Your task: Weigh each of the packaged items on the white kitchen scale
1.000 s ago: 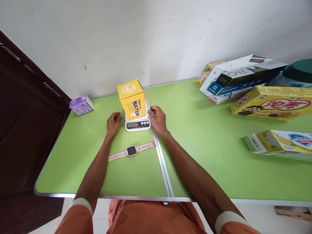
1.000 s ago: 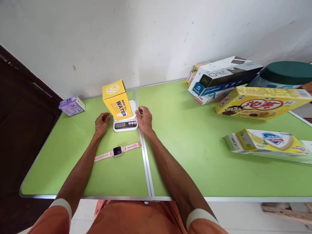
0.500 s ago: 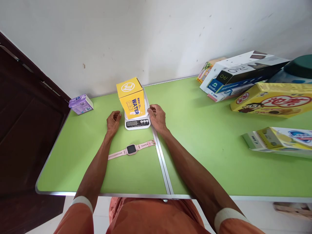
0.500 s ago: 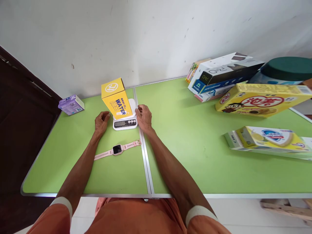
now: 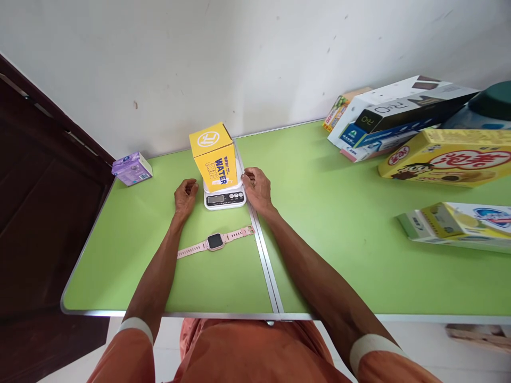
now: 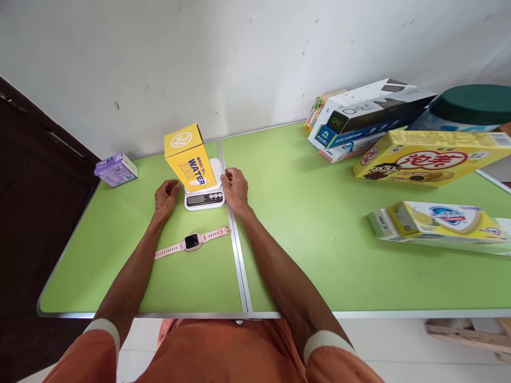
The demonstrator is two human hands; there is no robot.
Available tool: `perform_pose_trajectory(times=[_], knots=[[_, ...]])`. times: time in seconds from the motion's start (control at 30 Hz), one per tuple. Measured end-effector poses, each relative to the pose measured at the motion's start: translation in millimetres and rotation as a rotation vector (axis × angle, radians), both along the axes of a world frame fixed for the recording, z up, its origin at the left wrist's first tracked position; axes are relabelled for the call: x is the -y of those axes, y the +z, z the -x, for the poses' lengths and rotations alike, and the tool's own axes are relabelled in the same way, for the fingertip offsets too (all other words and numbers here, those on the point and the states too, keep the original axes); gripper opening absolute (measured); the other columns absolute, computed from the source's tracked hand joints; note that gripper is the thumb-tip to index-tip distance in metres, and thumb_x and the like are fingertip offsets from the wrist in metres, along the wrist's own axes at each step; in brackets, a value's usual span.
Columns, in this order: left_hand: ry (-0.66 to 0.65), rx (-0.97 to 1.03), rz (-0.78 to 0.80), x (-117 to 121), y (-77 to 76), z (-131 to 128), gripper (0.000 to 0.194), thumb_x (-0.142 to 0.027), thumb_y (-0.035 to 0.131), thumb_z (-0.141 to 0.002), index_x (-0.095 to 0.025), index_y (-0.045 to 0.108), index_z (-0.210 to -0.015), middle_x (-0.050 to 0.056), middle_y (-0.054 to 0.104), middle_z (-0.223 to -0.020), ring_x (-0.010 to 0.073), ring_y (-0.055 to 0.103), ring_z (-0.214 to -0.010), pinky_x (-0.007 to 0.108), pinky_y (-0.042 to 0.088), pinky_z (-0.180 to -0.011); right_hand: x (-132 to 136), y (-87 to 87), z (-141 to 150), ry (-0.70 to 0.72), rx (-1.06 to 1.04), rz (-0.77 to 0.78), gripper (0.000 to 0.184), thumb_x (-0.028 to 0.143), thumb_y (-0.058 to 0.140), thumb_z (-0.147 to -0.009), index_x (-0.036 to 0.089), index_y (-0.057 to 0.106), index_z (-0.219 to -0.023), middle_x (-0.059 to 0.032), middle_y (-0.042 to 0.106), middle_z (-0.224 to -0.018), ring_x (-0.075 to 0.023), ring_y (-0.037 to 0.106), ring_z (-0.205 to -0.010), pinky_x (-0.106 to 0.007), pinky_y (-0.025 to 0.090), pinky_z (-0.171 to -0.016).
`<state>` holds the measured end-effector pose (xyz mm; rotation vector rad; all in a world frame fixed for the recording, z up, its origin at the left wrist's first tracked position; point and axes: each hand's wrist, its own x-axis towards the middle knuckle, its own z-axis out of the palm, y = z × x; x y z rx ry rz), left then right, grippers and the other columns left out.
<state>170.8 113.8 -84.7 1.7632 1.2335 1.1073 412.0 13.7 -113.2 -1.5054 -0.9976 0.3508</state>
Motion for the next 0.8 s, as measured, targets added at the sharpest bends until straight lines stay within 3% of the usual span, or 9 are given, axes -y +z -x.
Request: perform_pose_trajectory(times=[0.2, 0.8], knots=[[0.004, 0.0, 0.022, 1.3, 3.1, -1.0, 0.021, -0.034, 0.072, -0.089, -0.02, 0.077, -0.102, 0.008, 0.081, -0.099, 0.0221, 0.073, -0.091, 0.036, 0.06, -0.09, 1.4, 3.4, 0.6, 0.005, -0.024, 0.005, 0.026, 0.046, 0.062, -0.097, 0.025, 0.07, -0.109, -0.0151, 0.078, -0.121, -0.0312, 0.075, -0.11, -0.055, 0.064, -0.102], [-0.003, 0.004, -0.003, -0.3, 0.6, 0.3, 0.028, -0.045, 0.075, -0.084, -0.022, 0.076, -0.1, 0.007, 0.081, -0.095, 0.0224, 0.072, -0.088, 0.036, 0.06, -0.085, 0.1, 1.2, -0.5, -0.002, -0.001, -0.003, 0.026, 0.047, 0.061, -0.098, 0.025, 0.07, -0.11, -0.0143, 0.078, -0.12, -0.0305, 0.075, -0.108, -0.054, 0.065, -0.101]])
